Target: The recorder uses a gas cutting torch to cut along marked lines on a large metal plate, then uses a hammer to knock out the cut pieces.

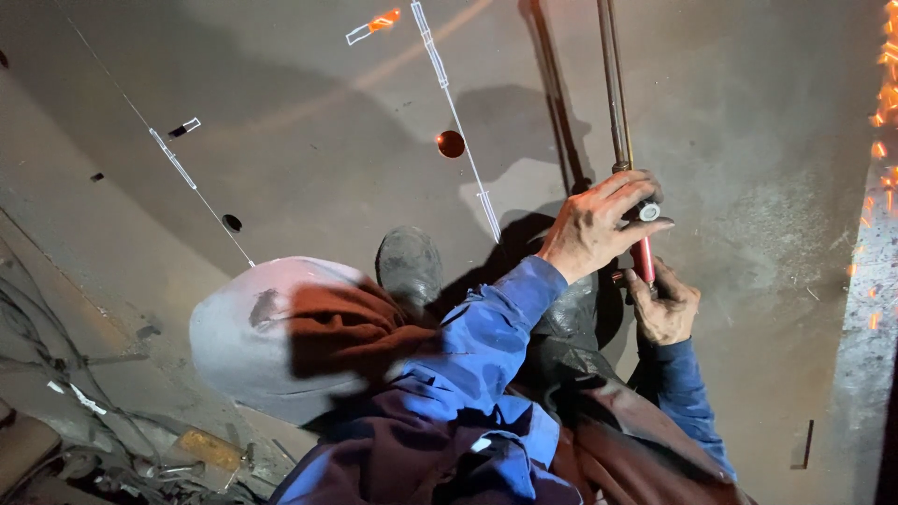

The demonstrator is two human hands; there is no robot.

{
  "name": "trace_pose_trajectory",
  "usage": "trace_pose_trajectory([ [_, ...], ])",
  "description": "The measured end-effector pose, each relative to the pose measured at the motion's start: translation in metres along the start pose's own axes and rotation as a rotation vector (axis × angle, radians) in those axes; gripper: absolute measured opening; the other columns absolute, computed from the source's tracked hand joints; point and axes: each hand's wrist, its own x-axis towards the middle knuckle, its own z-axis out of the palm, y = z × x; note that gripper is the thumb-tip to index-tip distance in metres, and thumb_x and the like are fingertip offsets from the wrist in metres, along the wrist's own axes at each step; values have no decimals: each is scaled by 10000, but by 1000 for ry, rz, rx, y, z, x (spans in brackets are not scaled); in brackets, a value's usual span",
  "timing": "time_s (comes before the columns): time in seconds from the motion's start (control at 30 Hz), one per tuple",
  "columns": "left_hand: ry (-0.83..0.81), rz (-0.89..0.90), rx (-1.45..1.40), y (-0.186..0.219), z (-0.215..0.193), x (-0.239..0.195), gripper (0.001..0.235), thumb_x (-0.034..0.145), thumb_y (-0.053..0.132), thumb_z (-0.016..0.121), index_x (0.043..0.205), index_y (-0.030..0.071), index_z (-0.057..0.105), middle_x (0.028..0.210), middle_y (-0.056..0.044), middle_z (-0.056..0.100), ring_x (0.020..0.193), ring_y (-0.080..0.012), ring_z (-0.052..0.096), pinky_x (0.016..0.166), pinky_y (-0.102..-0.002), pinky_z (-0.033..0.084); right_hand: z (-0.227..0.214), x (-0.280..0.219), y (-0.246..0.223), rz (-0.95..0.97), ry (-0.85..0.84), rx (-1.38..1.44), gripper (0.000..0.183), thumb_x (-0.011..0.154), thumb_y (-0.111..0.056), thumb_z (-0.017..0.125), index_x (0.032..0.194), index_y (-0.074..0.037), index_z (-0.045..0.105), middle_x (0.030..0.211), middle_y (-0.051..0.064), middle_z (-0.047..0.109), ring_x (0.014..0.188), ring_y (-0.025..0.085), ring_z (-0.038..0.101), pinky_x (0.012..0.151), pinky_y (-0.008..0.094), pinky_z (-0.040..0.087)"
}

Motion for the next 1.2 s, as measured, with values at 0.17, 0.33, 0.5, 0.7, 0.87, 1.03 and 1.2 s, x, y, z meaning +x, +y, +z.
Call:
trace_pose_trajectory([
  [0.17,2,11,7,-3,3,0,405,843,321,827,1129,86,662,1220,-37,679,1079,-253,719,913,-353,619,0,1,2,13,4,-26,419,935,-154,772,1320,-1,708,802,60,685,688,100,613,663,260,505],
  [0.33,-12,8,-5,3,-2,3,387,853,317,821,1124,90,662,1212,-31,685,1071,-251,726,908,-349,622,0,1,4,-26,14,-49,430,936,-160,774,1325,7,702,830,65,690,694,102,620,678,262,512],
  [0.5,-17,11,-5,0,1,2,402,852,328,820,1134,92,658,1221,-42,680,1057,-258,725,904,-353,625,1,1,5,-36,19,-6,426,946,-167,771,1328,7,698,897,70,717,720,91,627,685,265,530],
  [0.7,-12,13,-2,0,2,3,411,857,333,819,1149,95,656,1230,-36,679,1076,-258,724,912,-353,627,0,2,2,-29,8,-29,416,954,-164,763,1327,8,703,892,82,728,726,100,643,700,268,539],
  [0.87,-20,8,-7,1,1,4,393,862,335,808,1141,100,661,1232,-32,682,1077,-256,726,911,-351,625,0,2,6,-25,13,-68,440,940,-172,765,1334,8,695,866,91,733,715,105,659,691,271,541],
  [1.03,-23,8,-1,-2,5,4,401,862,347,807,1142,100,660,1230,-27,681,1076,-248,725,917,-351,624,0,1,11,-10,23,-24,432,937,-173,764,1324,8,703,889,94,731,720,107,640,692,276,533],
  [1.2,-27,-8,7,-1,4,5,418,852,348,810,1148,94,664,1229,-31,683,1062,-249,725,902,-349,622,0,1,10,-107,40,-94,410,939,-163,774,1300,20,706,957,93,746,778,112,666,738,278,540],
])
